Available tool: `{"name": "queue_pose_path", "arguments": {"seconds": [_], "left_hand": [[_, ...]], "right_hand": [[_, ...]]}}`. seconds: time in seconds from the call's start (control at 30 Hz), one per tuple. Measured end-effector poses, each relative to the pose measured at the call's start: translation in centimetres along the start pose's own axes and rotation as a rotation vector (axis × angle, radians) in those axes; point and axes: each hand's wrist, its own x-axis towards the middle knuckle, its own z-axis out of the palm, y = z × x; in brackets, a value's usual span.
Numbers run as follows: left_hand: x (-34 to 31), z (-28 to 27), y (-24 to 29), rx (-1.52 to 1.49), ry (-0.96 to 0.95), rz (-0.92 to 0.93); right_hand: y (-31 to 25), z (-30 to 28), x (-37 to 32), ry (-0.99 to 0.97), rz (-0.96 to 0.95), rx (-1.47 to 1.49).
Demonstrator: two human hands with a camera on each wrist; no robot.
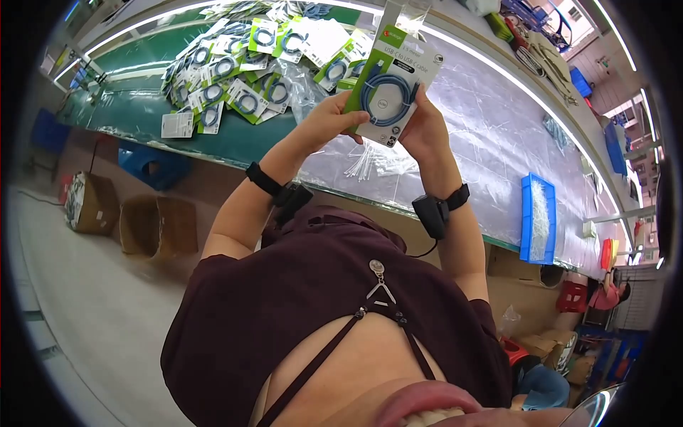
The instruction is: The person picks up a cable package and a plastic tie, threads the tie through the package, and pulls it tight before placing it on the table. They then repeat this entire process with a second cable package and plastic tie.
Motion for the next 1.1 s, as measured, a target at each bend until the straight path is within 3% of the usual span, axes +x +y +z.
{"name": "queue_pose_path", "arguments": {"seconds": [0.17,0.33,0.47,0.57,0.67,0.8,1.0,1.1], "left_hand": [[-1.4,1.3,-0.1,0.121,0.047,0.025],[-1.3,0.6,-1.2,0.044,0.128,-0.050],[-2.4,1.2,-1.6,0.056,0.171,-0.139],[-3.1,2.0,-2.3,0.185,0.172,-0.180],[-3.3,1.6,-4.3,-0.313,0.232,-0.179],[-4.3,3.2,-6.6,-0.125,0.387,-0.104],[-4.9,1.6,-7.6,-0.148,0.458,-0.072],[-5.0,0.5,-8.0,-0.201,0.491,-0.047]], "right_hand": [[0.9,-1.0,0.0,0.007,0.022,-0.027],[1.3,-1.3,-0.9,-0.050,0.023,-0.076],[1.5,-2.0,-0.9,0.099,0.104,-0.186],[4.1,-3.2,-0.2,-0.001,-0.044,-0.071],[6.5,-4.4,0.0,0.086,-0.124,-0.019],[8.3,-5.2,-0.2,0.149,-0.173,0.011],[9.4,-4.8,-0.8,0.089,-0.171,-0.035],[8.9,-4.4,-0.9,0.061,-0.038,-0.157]]}}
